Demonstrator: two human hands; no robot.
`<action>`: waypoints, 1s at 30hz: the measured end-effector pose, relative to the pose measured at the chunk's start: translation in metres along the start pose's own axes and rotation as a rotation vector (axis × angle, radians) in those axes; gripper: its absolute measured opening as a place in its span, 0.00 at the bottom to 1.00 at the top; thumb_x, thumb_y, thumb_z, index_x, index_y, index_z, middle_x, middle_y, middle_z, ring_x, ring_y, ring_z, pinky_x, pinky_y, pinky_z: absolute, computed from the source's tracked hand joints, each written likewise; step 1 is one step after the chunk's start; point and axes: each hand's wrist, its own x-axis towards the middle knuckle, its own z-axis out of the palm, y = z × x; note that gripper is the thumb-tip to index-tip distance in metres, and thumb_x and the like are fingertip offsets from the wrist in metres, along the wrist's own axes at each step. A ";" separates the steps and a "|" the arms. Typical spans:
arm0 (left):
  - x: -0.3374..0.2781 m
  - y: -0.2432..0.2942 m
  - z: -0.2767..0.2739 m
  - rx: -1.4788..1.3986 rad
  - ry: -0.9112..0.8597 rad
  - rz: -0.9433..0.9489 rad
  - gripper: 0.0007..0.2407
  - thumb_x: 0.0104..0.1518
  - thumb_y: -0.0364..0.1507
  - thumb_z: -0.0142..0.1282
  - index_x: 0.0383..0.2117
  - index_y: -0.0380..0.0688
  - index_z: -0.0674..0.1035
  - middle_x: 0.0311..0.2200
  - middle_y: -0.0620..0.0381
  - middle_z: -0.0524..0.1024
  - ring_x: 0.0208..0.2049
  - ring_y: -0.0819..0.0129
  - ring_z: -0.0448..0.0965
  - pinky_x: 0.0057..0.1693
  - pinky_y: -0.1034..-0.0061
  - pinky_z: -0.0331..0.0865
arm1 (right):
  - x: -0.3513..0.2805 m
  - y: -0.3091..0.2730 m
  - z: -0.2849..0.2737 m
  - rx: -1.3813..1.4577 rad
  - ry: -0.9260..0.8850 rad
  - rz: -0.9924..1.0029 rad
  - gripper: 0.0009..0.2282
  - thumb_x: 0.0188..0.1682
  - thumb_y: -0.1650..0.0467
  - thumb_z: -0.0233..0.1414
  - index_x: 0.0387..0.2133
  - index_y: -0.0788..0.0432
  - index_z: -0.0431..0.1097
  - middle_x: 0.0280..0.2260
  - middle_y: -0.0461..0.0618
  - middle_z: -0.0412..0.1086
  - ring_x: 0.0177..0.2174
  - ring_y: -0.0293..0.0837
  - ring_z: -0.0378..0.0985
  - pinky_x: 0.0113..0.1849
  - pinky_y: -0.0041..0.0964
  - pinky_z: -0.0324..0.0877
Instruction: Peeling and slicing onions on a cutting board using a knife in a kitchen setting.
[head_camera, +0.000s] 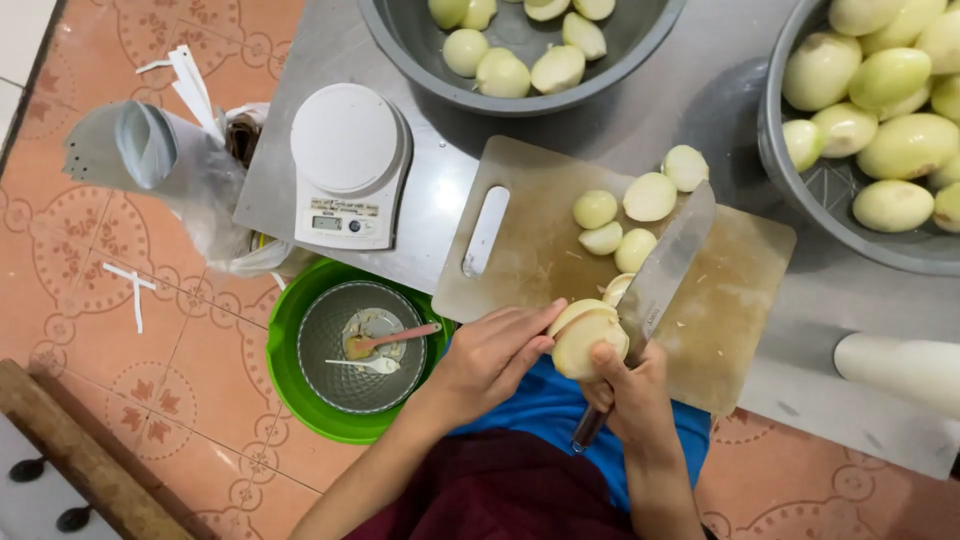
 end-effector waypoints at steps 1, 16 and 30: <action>0.005 0.002 0.005 -0.003 -0.012 0.000 0.14 0.70 0.26 0.46 0.59 0.32 0.71 0.51 0.43 0.79 0.48 0.52 0.83 0.56 0.65 0.77 | 0.002 -0.001 -0.001 0.008 0.010 -0.001 0.20 0.46 0.60 0.60 0.19 0.61 0.61 0.10 0.41 0.50 0.10 0.33 0.51 0.12 0.28 0.45; 0.038 -0.013 -0.010 -0.184 -0.256 -0.196 0.20 0.54 0.15 0.44 0.54 0.38 0.77 0.41 0.36 0.79 0.42 0.39 0.82 0.49 0.52 0.78 | 0.023 0.008 -0.041 -0.332 -0.092 -0.208 0.24 0.37 0.80 0.65 0.49 0.75 0.68 0.05 0.50 0.61 0.05 0.36 0.65 0.10 0.26 0.60; 0.021 -0.102 -0.007 -0.533 -0.126 -0.809 0.20 0.54 0.15 0.46 0.53 0.40 0.81 0.48 0.41 0.82 0.46 0.56 0.82 0.46 0.65 0.82 | 0.089 0.001 0.002 -0.383 -0.247 0.115 0.16 0.41 0.79 0.64 0.44 0.67 0.76 0.11 0.50 0.64 0.07 0.35 0.63 0.10 0.28 0.60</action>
